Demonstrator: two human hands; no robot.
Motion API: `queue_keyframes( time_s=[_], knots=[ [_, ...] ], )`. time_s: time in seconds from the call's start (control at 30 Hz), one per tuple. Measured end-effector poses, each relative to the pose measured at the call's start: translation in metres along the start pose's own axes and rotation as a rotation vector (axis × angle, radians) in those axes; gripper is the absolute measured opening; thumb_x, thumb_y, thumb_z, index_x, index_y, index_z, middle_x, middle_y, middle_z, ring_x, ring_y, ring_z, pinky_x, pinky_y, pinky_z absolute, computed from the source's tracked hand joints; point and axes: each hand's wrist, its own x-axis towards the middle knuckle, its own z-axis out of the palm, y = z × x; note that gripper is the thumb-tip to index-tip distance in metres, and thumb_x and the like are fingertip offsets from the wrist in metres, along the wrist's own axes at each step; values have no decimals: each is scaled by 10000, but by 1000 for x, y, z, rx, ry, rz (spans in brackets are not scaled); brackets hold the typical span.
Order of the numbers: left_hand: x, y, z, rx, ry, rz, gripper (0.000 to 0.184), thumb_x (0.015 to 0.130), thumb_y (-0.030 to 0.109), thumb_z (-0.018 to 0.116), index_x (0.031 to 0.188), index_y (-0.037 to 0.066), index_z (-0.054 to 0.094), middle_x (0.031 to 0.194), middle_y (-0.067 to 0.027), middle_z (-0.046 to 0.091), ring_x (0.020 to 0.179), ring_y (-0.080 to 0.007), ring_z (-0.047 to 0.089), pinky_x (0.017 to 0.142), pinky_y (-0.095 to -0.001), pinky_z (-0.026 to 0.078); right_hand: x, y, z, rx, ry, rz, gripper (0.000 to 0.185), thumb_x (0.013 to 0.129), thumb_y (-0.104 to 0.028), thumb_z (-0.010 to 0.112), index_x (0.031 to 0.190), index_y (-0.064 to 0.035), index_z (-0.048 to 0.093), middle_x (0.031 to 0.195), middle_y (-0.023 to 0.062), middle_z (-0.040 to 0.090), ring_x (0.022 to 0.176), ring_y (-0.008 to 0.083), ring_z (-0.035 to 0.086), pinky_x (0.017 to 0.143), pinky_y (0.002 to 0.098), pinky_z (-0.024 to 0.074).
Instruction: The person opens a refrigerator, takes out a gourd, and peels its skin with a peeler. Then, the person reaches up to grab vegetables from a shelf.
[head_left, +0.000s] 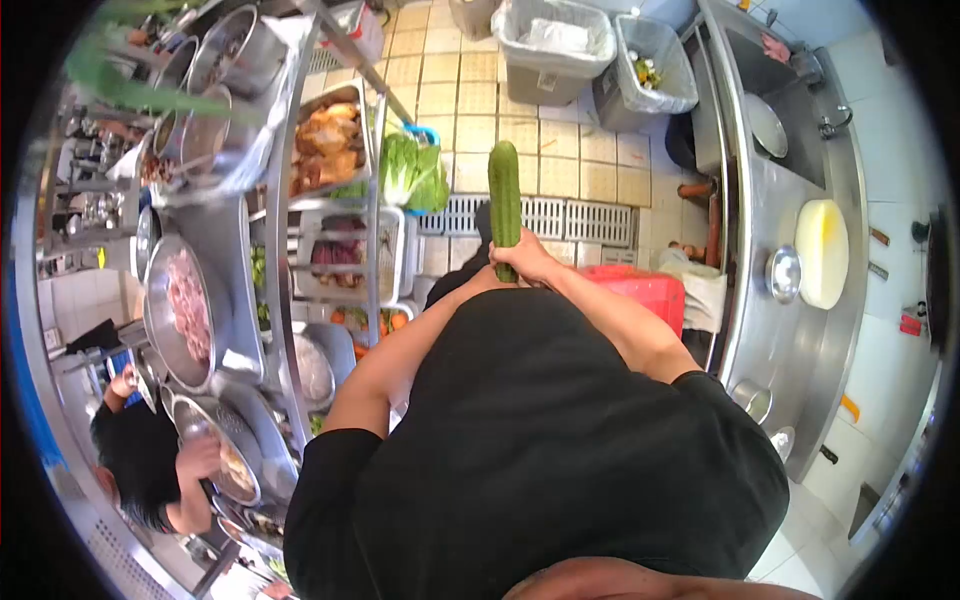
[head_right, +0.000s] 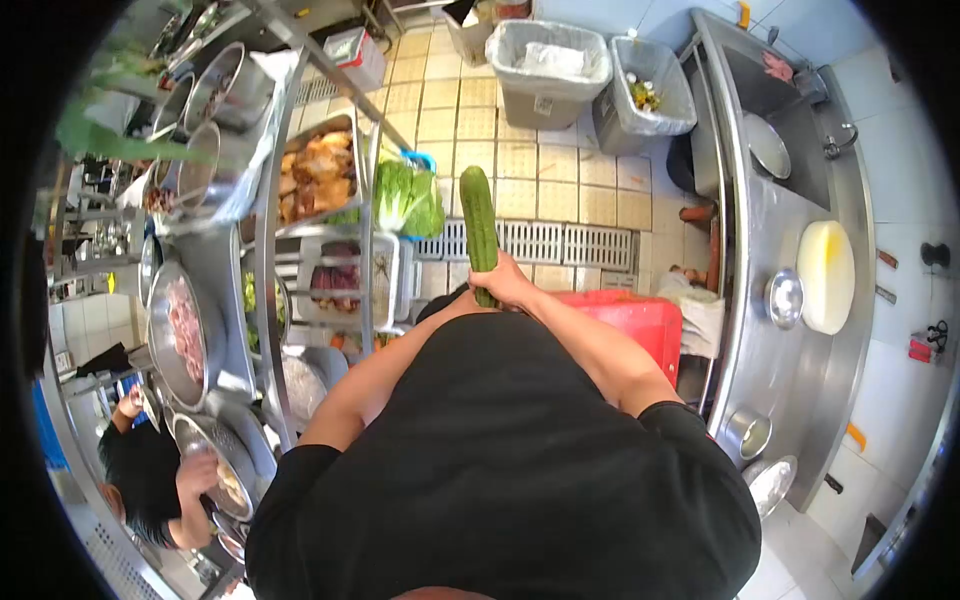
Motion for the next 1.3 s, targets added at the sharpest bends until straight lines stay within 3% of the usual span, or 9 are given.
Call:
queue_keyframes(
  time_s=[0.1,0.2,0.43,0.77,0.87,1.03,1.17,1.27,1.3],
  knots=[
    [41,39,-29,108,4,-134,607,753,231,877,1263,42,607,1178,-88,690,1106,-172,655,882,-355,536,31,-30,-12,-32,73,-52,244,784,-11,735,1003,-25,629,852,55,664,812,160,656,734,328,543],
    [107,19,-75,131,-100,100,589,764,226,858,1262,49,597,1143,-112,672,1096,-175,634,879,-385,531,68,-67,-32,-77,148,-27,171,782,-29,746,922,-22,648,889,48,675,839,139,637,752,315,528],
    [173,120,-90,287,-191,-133,498,804,156,820,1223,-1,601,1091,-108,680,968,-162,640,813,-359,533,112,-104,-79,72,327,-138,472,776,-64,740,1226,-16,607,994,67,659,922,165,611,823,342,520],
    [295,233,-37,609,-158,-114,346,839,75,778,1147,-15,647,1107,-90,678,986,-154,629,844,-305,502,99,-148,-202,-181,634,-286,800,767,-483,844,1381,-54,562,1210,149,694,1112,260,655,953,391,510],
    [345,243,-50,187,5,-285,575,943,229,658,1452,134,407,1264,-61,601,1144,-190,581,1056,-516,386,112,-156,-246,-250,780,-434,694,769,-339,856,1348,-79,574,1226,134,672,1140,297,632,972,408,493],
    [391,364,41,-355,-187,-514,595,968,548,579,1299,53,563,1071,-85,656,869,-217,629,774,-380,541,112,-194,-363,-644,841,-651,703,718,-197,864,1353,-135,568,1335,106,597,1249,327,543,1043,443,447],
    [472,409,124,-105,-276,-316,498,969,466,577,1181,16,604,922,-124,670,733,-223,653,647,-323,562,101,-259,-456,-855,776,-634,679,715,-148,824,1347,-153,577,1405,86,543,1302,381,481,1066,495,431],
    [548,416,166,-120,-141,-404,323,897,189,685,1135,-17,614,935,-146,680,725,-246,667,658,-348,590,70,-300,-553,-1120,835,-575,674,756,-141,736,1404,-216,563,1389,135,551,1311,346,509,1085,476,438],
    [569,417,177,-125,-147,-411,323,897,189,685,1135,-17,614,935,-146,680,725,-246,667,658,-348,590,38,-328,-597,-865,682,-467,662,765,-125,707,1408,-202,569,1428,148,540,1325,332,514,1102,472,431]
  ],
)
